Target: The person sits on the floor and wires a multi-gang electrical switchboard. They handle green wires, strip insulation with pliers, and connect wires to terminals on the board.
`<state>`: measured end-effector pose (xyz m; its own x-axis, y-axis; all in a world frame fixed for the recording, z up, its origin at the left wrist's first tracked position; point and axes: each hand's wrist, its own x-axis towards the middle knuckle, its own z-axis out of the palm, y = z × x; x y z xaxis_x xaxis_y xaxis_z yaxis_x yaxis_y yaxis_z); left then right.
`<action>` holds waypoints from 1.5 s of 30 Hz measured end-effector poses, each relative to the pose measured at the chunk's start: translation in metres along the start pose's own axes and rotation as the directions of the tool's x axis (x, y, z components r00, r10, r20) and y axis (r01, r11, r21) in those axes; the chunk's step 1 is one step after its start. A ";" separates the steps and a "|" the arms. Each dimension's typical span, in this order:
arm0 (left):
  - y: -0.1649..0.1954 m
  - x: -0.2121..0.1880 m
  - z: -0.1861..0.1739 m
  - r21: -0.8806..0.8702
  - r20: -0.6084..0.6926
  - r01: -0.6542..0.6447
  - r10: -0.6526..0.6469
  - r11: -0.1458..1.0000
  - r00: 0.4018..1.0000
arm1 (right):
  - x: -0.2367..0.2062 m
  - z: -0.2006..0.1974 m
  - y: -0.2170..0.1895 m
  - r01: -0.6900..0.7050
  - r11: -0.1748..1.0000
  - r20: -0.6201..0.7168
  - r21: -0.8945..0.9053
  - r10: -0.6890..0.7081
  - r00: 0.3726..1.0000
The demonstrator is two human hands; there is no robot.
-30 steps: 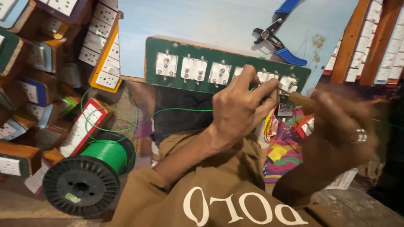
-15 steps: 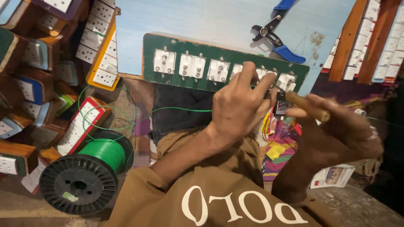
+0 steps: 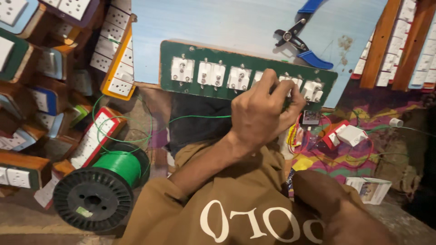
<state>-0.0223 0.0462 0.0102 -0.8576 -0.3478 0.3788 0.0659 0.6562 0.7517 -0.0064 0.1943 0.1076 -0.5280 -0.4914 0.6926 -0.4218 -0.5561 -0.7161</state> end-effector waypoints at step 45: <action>-0.064 -0.004 -0.138 0.279 -0.088 0.067 -0.044 0.958 0.995 | -0.028 0.004 0.078 -0.843 0.299 -0.016 0.448 0.945 0.327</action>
<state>0.0475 -0.0870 0.0351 -0.8116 -0.4335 0.3917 -0.1363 0.7923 0.5947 -0.0214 0.1624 0.0326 -0.5829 -0.6754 -0.4519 0.6491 -0.0525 -0.7589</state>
